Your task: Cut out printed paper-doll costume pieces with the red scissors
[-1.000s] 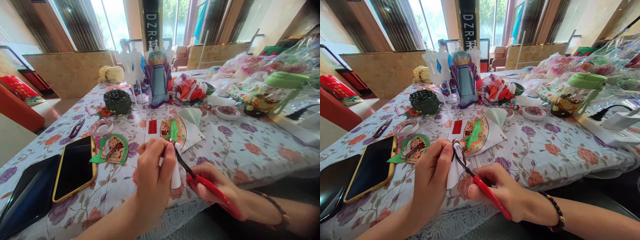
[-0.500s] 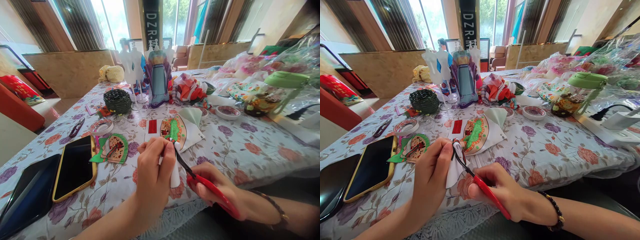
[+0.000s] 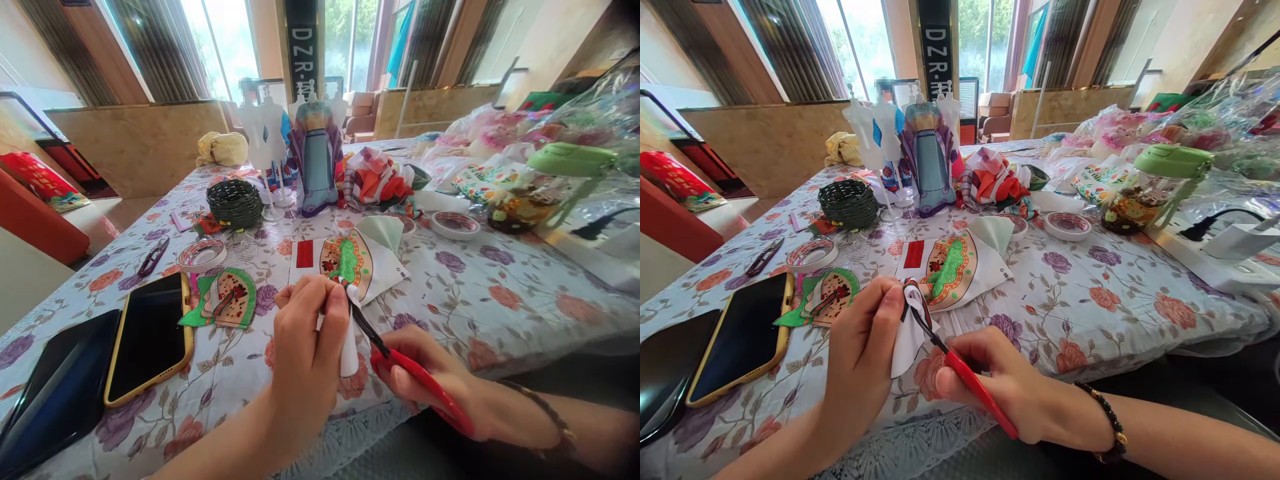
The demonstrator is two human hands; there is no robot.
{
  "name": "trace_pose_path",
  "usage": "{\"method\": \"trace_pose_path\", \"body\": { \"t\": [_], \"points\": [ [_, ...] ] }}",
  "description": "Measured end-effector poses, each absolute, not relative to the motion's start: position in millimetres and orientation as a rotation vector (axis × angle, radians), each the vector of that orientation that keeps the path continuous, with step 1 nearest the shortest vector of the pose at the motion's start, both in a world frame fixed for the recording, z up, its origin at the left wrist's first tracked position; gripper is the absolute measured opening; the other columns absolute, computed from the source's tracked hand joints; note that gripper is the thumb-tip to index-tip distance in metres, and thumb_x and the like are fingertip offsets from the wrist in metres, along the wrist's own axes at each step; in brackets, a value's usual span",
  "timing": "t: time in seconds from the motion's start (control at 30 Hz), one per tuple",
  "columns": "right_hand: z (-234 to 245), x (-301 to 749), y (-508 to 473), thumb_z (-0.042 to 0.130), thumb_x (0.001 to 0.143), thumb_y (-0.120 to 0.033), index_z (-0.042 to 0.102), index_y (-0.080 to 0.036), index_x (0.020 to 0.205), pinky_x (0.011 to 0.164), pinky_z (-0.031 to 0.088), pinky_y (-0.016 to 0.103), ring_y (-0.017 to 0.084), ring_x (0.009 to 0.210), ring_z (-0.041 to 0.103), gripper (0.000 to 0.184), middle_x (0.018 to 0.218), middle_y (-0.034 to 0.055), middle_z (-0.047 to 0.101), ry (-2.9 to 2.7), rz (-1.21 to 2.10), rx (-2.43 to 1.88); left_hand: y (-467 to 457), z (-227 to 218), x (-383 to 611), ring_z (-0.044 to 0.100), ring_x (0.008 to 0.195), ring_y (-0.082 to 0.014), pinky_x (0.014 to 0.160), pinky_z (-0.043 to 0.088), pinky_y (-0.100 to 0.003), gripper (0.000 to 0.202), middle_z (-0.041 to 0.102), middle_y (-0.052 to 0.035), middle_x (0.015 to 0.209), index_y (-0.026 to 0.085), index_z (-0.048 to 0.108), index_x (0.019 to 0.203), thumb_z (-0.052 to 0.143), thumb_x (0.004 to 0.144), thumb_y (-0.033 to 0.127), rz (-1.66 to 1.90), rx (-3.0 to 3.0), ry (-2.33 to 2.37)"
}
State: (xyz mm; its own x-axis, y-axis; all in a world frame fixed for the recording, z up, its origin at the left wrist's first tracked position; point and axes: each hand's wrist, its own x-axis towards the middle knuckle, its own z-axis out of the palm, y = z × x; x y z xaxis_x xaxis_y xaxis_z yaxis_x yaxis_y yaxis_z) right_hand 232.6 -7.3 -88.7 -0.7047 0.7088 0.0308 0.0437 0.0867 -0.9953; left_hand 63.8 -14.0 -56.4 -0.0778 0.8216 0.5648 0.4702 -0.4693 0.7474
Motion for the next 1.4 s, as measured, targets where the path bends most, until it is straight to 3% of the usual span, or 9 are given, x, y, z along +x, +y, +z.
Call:
{"method": "trace_pose_path", "body": {
  "t": [0.1,0.47,0.63,0.97,1.4],
  "points": [
    [-87,232,-8,0.050,0.088,-0.070,0.043,-0.018,0.063,0.044,0.022,0.022,0.008,0.051,0.029,0.058,0.059,-0.0054,0.033,-1.874,1.662,-0.737,-14,-56,64,0.042,0.059,-0.0118,0.059,0.030,-0.032,0.031,0.038,0.0053,0.057,0.021,0.037,0.062,0.039,0.093,0.017,1.562,1.870,1.410],
    [-101,236,-10,0.056,0.088,-0.063,0.042,-0.020,0.068,0.045,0.018,0.025,0.008,0.049,0.023,0.050,0.057,-0.0070,0.032,-1.786,1.781,-0.649,-16,-55,64,0.042,0.059,-0.0121,0.059,0.029,-0.032,0.032,0.040,0.0049,0.058,0.021,0.036,0.063,0.040,0.095,0.018,1.559,1.847,1.432],
    [-92,234,-10,0.056,0.091,-0.059,0.053,-0.017,0.075,0.047,0.023,0.024,0.007,0.051,0.027,0.045,0.063,-0.0052,0.037,-1.774,1.757,-0.588,-15,-56,65,0.040,0.057,-0.0120,0.058,0.030,-0.032,0.032,0.038,0.0050,0.056,0.021,0.036,0.061,0.040,0.093,0.018,1.549,1.866,1.444],
    [-93,234,-8,0.052,0.093,-0.060,0.064,-0.016,0.082,0.049,0.025,0.023,0.009,0.056,0.028,0.046,0.069,-0.0022,0.045,-1.793,1.735,-0.655,-14,-55,66,0.041,0.057,-0.0115,0.058,0.030,-0.031,0.032,0.038,0.0052,0.055,0.021,0.036,0.061,0.040,0.093,0.018,1.547,1.862,1.447],
    [-78,230,-7,0.051,0.094,-0.057,0.061,-0.017,0.080,0.053,0.031,0.025,0.010,0.054,0.028,0.044,0.066,-0.0028,0.044,-1.855,1.657,-0.642,-15,-57,66,0.040,0.058,-0.0124,0.058,0.029,-0.032,0.033,0.038,0.0049,0.055,0.021,0.032,0.061,0.039,0.093,0.016,1.535,1.880,1.416]
  ]
}}
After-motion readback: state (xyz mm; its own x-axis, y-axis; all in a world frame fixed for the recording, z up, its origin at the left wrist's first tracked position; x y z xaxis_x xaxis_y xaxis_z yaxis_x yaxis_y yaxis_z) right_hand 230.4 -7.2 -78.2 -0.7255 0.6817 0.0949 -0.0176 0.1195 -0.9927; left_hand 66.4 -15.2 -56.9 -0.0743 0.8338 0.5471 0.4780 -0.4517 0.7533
